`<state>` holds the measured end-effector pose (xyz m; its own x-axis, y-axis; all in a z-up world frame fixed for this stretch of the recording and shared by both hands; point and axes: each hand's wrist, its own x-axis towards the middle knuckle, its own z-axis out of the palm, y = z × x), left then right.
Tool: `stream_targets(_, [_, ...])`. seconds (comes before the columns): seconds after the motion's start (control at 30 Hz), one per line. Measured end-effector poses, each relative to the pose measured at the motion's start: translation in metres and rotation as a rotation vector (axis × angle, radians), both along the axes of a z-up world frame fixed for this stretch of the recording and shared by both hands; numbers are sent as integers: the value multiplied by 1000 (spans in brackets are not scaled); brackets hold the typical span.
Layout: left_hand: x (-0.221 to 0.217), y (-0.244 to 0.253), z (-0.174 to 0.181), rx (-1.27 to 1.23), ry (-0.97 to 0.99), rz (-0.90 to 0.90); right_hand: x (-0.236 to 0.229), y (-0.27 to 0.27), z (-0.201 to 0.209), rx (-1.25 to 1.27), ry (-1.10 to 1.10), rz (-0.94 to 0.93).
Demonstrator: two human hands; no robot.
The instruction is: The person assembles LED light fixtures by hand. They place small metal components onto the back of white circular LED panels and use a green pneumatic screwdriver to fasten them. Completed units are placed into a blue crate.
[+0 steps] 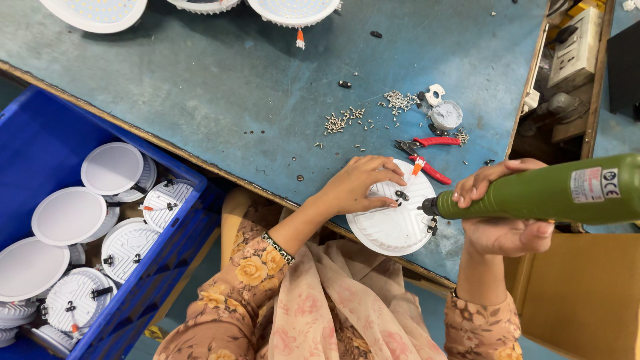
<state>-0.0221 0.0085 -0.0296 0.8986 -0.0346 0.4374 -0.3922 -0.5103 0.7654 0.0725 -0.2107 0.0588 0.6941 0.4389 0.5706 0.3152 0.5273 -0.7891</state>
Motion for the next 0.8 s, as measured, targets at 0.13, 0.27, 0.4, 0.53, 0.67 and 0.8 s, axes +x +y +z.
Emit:
stream_targets(0.13, [0,0,-1,5,-6,5,3,0,-7,6,-12,-44])
stream_targets(0.27, [1,0,-3,6,-12,5,7,6,-14,40,-7,-58])
stream_targets(0.4, [1,0,-3,8,-13,7,12,11,-14,99,62,-40])
stream_targets(0.53, [1,1,-3,6,-17,1,16,17,-7,95,32,12])
stream_targets(0.67, [1,1,-2,34,-56,-1,17,24,-5,94,48,-30])
stream_targets(0.8, [0,2,-2,30,-46,-4,17,27,-7,111,73,-8])
